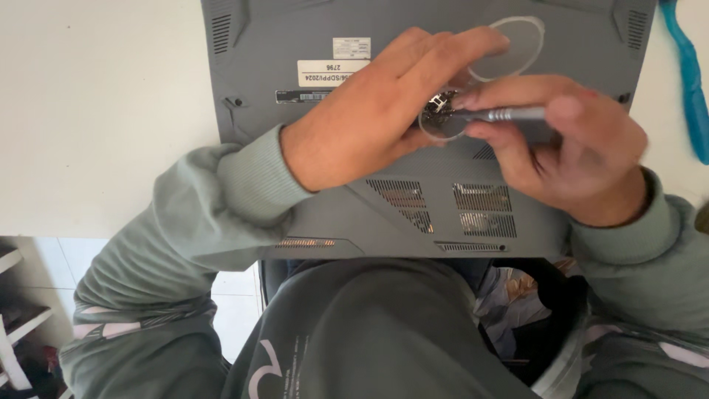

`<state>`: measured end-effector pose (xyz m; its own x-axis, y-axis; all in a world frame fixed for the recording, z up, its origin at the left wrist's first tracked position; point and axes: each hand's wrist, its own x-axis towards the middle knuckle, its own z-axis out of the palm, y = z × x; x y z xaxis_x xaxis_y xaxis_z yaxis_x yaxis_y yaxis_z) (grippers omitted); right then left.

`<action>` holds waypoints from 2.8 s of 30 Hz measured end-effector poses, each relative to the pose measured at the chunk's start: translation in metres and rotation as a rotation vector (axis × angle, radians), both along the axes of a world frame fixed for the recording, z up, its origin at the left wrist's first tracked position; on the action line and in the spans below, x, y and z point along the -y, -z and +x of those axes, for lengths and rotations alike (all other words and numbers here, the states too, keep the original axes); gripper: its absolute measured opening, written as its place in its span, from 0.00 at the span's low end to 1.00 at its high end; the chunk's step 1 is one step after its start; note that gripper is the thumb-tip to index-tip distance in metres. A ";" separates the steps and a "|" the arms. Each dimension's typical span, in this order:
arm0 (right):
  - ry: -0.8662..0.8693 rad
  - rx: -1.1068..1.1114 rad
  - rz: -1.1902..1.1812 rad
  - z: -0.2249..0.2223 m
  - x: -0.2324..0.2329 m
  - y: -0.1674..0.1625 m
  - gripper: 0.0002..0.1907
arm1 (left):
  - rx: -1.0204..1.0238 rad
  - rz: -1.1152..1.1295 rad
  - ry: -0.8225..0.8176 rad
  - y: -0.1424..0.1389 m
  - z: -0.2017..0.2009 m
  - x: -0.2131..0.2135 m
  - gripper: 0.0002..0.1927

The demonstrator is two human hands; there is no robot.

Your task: The person removes screws from the bottom of a laptop using a screwdriver, places them in a small container, then wipes the laptop with a cloth and spray cleaner. The person flips the laptop over and continues wiping the top surface.

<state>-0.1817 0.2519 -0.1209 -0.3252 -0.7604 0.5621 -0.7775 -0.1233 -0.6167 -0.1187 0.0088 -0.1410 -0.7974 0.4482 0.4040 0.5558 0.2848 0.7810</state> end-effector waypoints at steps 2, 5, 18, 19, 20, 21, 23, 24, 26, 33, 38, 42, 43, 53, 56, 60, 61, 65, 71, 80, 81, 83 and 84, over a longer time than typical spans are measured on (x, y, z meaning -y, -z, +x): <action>-0.043 -0.052 -0.033 -0.004 0.003 0.000 0.47 | -0.003 -0.004 0.008 0.000 0.000 0.001 0.42; -0.050 -0.065 -0.050 -0.008 0.012 0.000 0.45 | 0.032 0.004 0.010 -0.001 0.001 0.004 0.41; 0.072 -0.130 0.017 -0.012 0.010 0.005 0.37 | -0.019 0.000 0.013 0.001 -0.005 0.018 0.41; 0.092 -0.105 0.047 -0.011 0.011 0.006 0.33 | -0.018 0.001 0.012 0.001 -0.005 0.018 0.41; 0.102 -0.083 0.051 -0.009 0.011 0.006 0.30 | -0.017 0.003 0.011 0.002 -0.004 0.018 0.42; 0.112 -0.061 0.055 -0.007 0.011 0.004 0.27 | -0.018 0.005 0.006 0.002 -0.003 0.019 0.42; 0.124 -0.020 0.052 -0.002 0.010 -0.001 0.22 | -0.009 0.005 0.001 0.003 -0.001 0.019 0.43; 0.138 -0.001 0.074 0.000 0.009 -0.003 0.19 | 0.001 0.004 0.000 0.003 0.000 0.018 0.43; 0.178 0.032 0.173 0.004 0.007 -0.008 0.13 | 0.020 0.003 -0.003 0.004 0.002 0.018 0.42; 0.152 0.088 0.184 0.007 0.004 -0.007 0.16 | -0.038 0.019 0.001 0.004 0.007 0.019 0.41; 0.211 -0.338 0.286 0.008 0.003 -0.014 0.34 | -0.028 0.005 -0.033 0.001 0.008 0.020 0.39; 0.243 -0.462 0.252 0.007 0.005 -0.021 0.46 | -0.083 0.013 -0.073 -0.001 0.002 0.022 0.40; 0.258 -0.474 0.238 0.006 0.006 -0.022 0.44 | -0.074 0.031 -0.066 -0.002 0.000 0.021 0.40; 0.222 0.016 0.225 -0.009 -0.025 -0.041 0.27 | -0.075 0.148 -0.071 -0.029 -0.006 0.018 0.39; 0.143 0.144 0.285 -0.003 -0.039 -0.058 0.23 | -0.077 0.162 -0.111 -0.048 0.007 0.015 0.40; 0.017 0.353 0.447 0.020 -0.051 -0.074 0.20 | -0.020 0.167 -0.178 -0.070 0.037 0.012 0.39; 0.028 0.398 0.438 0.027 -0.052 -0.075 0.20 | -0.002 0.175 -0.194 -0.074 0.045 0.011 0.39; 0.062 0.584 0.410 0.052 -0.044 -0.076 0.21 | 0.033 0.226 -0.202 -0.079 0.072 0.008 0.38; 0.126 0.080 0.319 0.074 -0.025 -0.093 0.17 | -0.095 0.188 -0.181 -0.081 0.088 0.004 0.37; 0.221 0.354 0.376 0.095 -0.035 -0.109 0.18 | -0.179 0.177 -0.120 -0.085 0.095 0.003 0.37; 0.210 0.259 0.374 0.094 -0.035 -0.108 0.18 | -0.181 0.178 -0.114 -0.084 0.094 0.003 0.37; 0.187 0.070 0.371 0.092 -0.034 -0.108 0.17 | -0.170 0.174 -0.105 -0.082 0.093 0.001 0.37; 0.191 0.048 0.392 0.091 -0.034 -0.109 0.17 | -0.159 0.168 -0.103 -0.081 0.093 0.001 0.37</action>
